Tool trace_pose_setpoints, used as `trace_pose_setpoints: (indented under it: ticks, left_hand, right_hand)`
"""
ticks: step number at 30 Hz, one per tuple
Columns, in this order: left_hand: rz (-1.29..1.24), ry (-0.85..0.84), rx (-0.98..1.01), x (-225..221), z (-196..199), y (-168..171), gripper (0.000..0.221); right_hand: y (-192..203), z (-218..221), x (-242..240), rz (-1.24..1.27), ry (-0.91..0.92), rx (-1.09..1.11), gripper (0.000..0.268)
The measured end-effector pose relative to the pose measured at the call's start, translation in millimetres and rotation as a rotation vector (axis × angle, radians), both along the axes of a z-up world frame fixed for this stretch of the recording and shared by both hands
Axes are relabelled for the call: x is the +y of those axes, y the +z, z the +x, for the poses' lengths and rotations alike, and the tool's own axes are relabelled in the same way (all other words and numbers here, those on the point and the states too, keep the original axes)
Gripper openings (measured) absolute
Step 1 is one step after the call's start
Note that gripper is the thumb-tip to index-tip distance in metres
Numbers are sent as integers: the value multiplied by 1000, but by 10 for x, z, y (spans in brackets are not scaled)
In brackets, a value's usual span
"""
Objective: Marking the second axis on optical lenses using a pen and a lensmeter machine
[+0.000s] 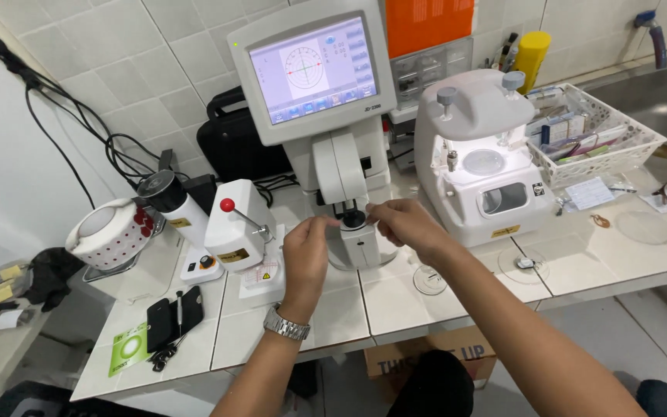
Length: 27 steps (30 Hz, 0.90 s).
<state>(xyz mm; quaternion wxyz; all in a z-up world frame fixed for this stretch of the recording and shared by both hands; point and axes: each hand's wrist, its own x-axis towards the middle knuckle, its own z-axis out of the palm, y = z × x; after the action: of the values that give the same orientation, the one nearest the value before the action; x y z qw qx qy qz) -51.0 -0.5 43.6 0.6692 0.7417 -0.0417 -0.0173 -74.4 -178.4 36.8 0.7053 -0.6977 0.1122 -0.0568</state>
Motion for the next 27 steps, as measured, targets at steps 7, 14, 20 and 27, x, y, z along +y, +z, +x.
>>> trace_pose_setpoints:
  ticks: [7, 14, 20, 27]
  left_hand:
    - [-135, -21, 63, -94, -3, 144, 28]
    - [-157, 71, -56, -542, -551, -35, 27]
    - [718, -299, -771, -1453, -746, -34, 95]
    - [875, -612, -1212, -2076, -428, -8, 86]
  right_hand:
    - [-113, -36, -46, 265, 53, -7, 17]
    - [-129, -511, -740, 235, 31, -107, 19]
    - [-237, -1119, -1706, 18, 103, -130, 32]
    - [-272, -1207, -2479, -86, 203, -176, 30]
